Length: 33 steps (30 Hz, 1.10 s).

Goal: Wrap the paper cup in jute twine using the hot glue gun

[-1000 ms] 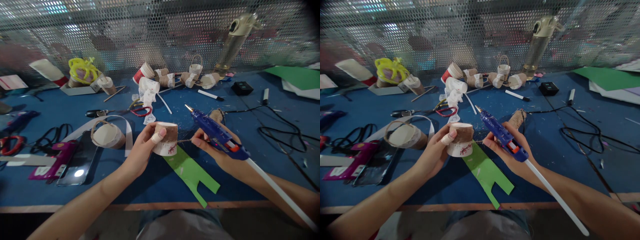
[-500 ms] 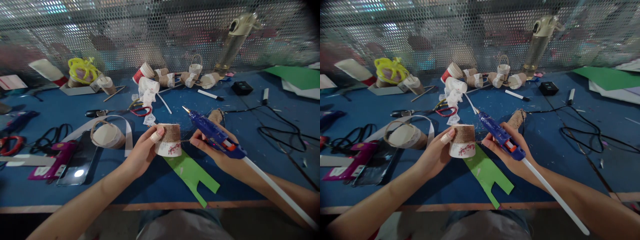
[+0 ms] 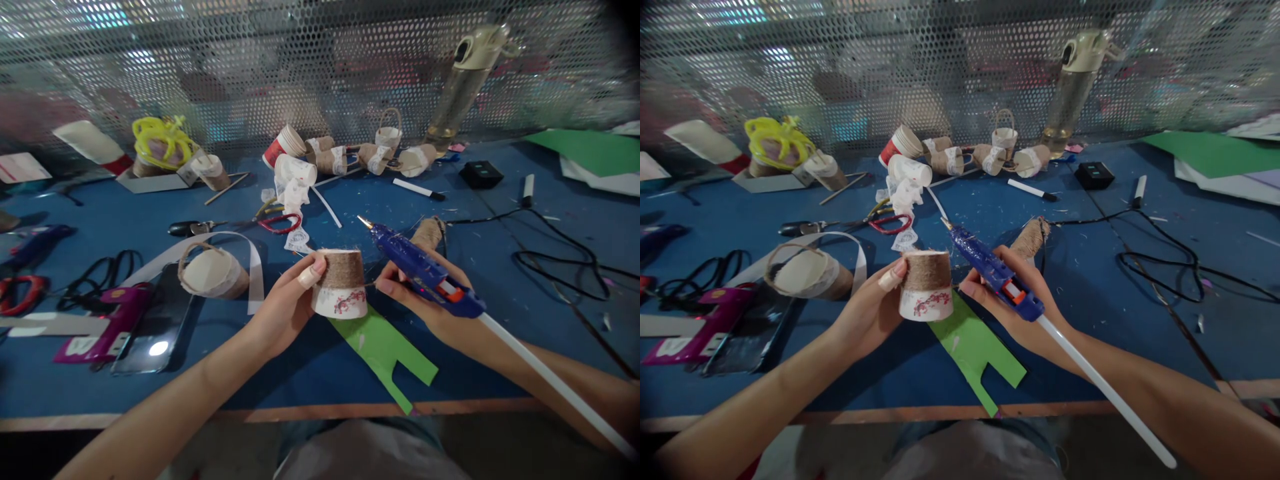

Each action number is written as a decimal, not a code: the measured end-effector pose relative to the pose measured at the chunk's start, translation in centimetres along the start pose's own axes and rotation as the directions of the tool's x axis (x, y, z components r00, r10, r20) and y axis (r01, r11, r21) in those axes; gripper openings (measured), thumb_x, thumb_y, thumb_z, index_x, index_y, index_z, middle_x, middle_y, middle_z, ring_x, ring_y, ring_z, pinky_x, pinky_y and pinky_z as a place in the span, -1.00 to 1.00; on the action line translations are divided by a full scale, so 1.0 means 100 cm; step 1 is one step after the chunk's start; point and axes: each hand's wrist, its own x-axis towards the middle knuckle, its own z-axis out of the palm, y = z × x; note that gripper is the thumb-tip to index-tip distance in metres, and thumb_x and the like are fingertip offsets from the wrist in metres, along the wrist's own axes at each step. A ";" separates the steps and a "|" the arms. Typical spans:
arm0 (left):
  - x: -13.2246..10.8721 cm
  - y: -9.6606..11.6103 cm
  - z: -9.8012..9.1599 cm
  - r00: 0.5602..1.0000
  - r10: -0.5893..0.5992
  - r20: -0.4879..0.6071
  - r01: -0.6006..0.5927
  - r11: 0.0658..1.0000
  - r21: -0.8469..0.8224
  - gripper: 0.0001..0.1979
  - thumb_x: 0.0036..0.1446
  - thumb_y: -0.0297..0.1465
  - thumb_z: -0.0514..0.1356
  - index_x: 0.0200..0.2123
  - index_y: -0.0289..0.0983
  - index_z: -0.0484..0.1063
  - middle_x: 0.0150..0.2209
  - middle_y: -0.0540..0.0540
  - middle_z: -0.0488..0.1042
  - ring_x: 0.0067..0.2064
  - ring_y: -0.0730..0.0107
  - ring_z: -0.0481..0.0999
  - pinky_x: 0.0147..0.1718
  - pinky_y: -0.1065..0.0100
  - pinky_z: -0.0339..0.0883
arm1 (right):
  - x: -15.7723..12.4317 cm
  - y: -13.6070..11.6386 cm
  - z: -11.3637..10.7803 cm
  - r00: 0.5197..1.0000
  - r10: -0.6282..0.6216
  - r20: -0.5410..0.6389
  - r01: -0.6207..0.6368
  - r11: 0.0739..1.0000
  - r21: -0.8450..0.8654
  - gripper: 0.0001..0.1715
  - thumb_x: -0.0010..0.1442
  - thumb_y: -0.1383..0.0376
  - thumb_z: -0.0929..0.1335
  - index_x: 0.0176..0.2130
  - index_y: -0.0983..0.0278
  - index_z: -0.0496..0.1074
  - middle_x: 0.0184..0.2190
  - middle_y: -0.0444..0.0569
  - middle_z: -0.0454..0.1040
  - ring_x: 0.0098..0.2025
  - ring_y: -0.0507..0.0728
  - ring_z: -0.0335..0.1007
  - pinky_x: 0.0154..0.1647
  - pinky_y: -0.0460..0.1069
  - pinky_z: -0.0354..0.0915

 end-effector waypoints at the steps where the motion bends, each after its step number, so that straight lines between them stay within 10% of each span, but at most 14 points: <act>1: 0.000 0.000 0.000 1.000 0.000 0.003 0.000 1.000 -0.001 -0.64 0.13 -0.12 0.41 -0.11 -0.24 0.66 -0.23 -0.12 0.62 -0.23 0.34 0.54 -0.26 0.42 0.41 | 0.000 0.000 0.000 1.000 0.002 0.003 -0.002 1.000 0.009 -0.81 0.20 0.32 0.54 -0.31 0.14 0.47 -0.37 -0.20 0.55 -0.35 0.03 0.52 -0.32 -0.06 0.49; 33: -0.003 -0.001 0.000 0.998 -0.004 0.069 0.002 0.999 0.040 -0.63 0.20 -0.14 0.35 0.01 -0.18 0.65 -0.03 -0.14 0.67 0.03 0.11 0.59 -0.05 0.27 0.43 | -0.008 0.014 0.004 1.000 0.018 -0.001 -0.018 1.000 -0.012 -0.77 0.18 0.34 0.54 -0.22 0.16 0.45 -0.32 -0.19 0.56 -0.32 0.05 0.52 -0.32 -0.06 0.40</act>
